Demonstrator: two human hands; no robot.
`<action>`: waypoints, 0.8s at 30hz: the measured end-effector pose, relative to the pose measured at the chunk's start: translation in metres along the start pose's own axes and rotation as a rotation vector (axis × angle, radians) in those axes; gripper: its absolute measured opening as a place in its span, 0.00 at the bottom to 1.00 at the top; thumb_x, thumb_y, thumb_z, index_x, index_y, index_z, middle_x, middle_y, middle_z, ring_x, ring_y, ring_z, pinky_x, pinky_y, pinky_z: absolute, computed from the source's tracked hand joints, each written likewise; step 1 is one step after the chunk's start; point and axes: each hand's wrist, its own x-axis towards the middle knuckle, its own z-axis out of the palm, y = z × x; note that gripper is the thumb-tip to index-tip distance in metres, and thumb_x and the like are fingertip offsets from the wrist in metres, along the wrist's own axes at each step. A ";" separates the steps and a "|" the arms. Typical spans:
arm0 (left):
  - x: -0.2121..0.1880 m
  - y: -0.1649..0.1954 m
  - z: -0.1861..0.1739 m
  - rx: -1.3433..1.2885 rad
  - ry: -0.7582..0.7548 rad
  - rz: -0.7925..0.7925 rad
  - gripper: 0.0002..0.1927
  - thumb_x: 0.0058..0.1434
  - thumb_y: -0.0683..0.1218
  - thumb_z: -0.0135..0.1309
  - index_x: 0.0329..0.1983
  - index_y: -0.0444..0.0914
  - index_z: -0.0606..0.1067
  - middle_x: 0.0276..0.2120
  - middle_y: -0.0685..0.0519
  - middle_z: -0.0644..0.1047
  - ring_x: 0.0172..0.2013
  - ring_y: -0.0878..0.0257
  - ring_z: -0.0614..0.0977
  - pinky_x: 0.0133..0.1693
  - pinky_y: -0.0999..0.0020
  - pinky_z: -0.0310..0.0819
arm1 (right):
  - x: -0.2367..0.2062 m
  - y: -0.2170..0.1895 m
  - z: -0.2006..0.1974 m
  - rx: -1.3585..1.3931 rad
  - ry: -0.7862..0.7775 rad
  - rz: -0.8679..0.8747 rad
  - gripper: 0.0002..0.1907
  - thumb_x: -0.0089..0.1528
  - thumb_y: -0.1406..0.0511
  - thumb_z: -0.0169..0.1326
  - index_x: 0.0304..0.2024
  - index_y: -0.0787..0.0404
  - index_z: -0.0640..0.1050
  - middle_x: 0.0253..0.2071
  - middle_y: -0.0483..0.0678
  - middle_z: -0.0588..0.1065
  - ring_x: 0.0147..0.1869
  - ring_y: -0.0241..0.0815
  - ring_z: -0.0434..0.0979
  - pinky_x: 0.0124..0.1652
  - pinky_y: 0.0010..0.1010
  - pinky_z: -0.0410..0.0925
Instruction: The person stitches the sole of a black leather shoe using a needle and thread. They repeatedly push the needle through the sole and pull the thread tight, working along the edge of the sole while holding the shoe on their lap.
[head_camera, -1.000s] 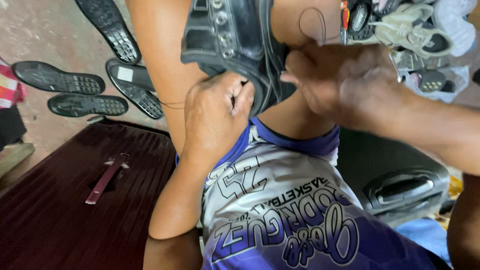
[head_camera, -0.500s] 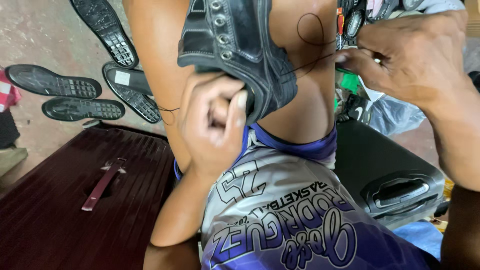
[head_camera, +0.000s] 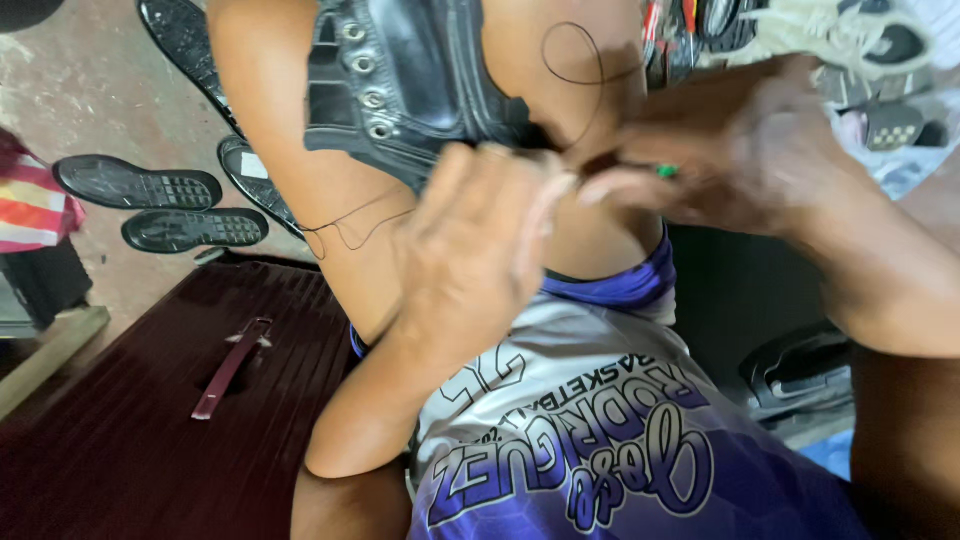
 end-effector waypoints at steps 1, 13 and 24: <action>-0.003 -0.002 0.000 -0.068 0.041 -0.028 0.09 0.64 0.38 0.59 0.47 0.38 0.77 0.40 0.51 0.77 0.38 0.56 0.76 0.40 0.64 0.74 | 0.004 0.001 0.007 0.087 0.056 -0.076 0.21 0.54 0.47 0.66 0.34 0.55 0.83 0.28 0.44 0.75 0.24 0.41 0.73 0.24 0.34 0.64; -0.021 0.003 -0.005 -0.567 0.091 -0.231 0.23 0.70 0.34 0.53 0.67 0.32 0.65 0.32 0.54 0.79 0.31 0.70 0.81 0.37 0.78 0.75 | -0.038 -0.006 0.019 0.772 -0.092 0.330 0.07 0.62 0.65 0.64 0.40 0.61 0.81 0.35 0.47 0.81 0.33 0.39 0.82 0.33 0.27 0.72; -0.004 -0.001 -0.004 -0.232 -0.040 -0.200 0.41 0.58 0.38 0.70 0.71 0.38 0.61 0.40 0.49 0.72 0.32 0.62 0.74 0.36 0.72 0.76 | -0.003 -0.021 0.003 0.681 0.042 0.253 0.03 0.63 0.67 0.65 0.37 0.60 0.83 0.29 0.43 0.80 0.24 0.32 0.77 0.25 0.25 0.67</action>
